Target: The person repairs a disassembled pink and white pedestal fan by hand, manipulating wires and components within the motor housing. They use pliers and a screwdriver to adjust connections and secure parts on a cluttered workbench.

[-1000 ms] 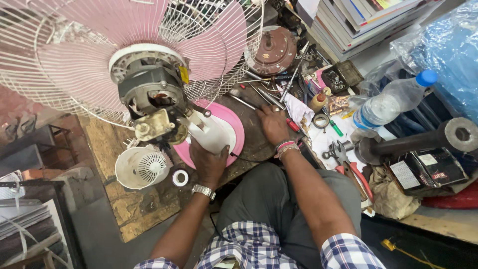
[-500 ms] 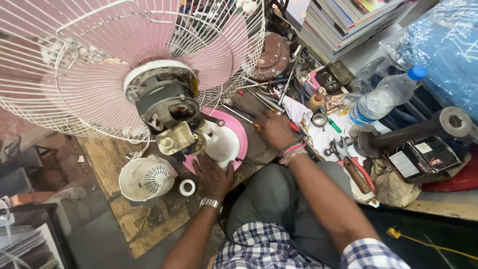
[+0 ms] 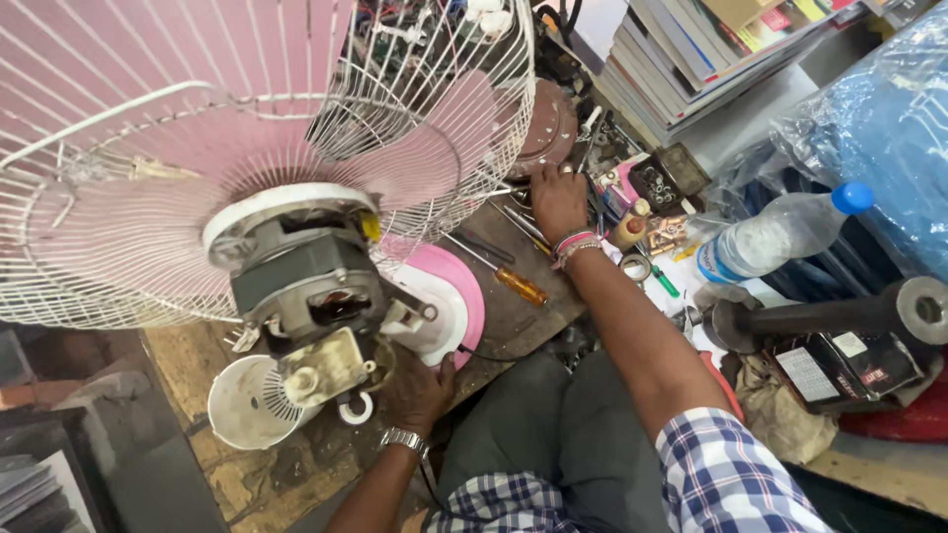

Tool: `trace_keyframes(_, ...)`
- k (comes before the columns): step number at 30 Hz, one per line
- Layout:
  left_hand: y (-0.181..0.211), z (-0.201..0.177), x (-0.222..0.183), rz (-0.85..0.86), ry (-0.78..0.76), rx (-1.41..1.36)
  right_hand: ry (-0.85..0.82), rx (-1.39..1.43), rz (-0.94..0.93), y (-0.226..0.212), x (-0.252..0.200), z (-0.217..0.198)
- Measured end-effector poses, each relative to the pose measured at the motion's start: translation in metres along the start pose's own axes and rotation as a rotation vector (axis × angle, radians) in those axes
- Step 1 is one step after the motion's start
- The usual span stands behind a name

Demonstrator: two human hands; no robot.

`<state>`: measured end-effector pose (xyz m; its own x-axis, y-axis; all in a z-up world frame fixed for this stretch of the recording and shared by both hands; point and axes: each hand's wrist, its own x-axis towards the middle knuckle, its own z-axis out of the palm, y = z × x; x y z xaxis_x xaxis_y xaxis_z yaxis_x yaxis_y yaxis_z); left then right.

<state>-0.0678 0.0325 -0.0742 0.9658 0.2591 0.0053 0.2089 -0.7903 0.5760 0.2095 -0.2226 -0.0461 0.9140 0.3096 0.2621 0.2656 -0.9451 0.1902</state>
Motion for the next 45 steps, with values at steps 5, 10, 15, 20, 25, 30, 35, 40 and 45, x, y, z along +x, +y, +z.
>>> trace_keyframes(5, -0.016, 0.028, -0.006, 0.186, 0.265, 0.383, -0.05, -0.088, -0.039, 0.017, 0.001, 0.0)
trace_keyframes(10, -0.026, 0.031, -0.004, 0.197, 0.221, 0.372, -0.188, -0.153, 0.082, 0.051, -0.01, -0.01)
trace_keyframes(15, -0.016, 0.015, -0.004, 0.21, 0.21, 0.363, 0.191, 0.391, 0.126, 0.013, -0.051, -0.01)
trace_keyframes(20, -0.015, 0.017, -0.005, 0.178, 0.215, 0.356, 0.282, 0.624, 0.171, -0.019, -0.053, 0.014)
trace_keyframes(25, -0.015, 0.021, 0.002, 0.264, 0.285, 0.349, 0.057, 2.178, 0.844, -0.016, 0.001, 0.05)
trace_keyframes(30, -0.015, 0.018, -0.002, 0.301, 0.322, 0.359, -0.022, 2.52, 1.008, -0.005, 0.007, 0.076)
trace_keyframes(35, -0.007, 0.012, -0.002, 0.347, 0.352, 0.377, 0.053, 2.639, 1.027, -0.002, 0.008, 0.071)
trace_keyframes(40, -0.004, 0.007, 0.001, 0.402, 0.387, 0.342, 0.007, 2.692, 1.009, 0.003, 0.012, 0.052)
trace_keyframes(45, -0.005, 0.009, 0.004, 0.317, 0.303, 0.409, 0.008, 2.673, 1.147, 0.022, 0.018, 0.025)
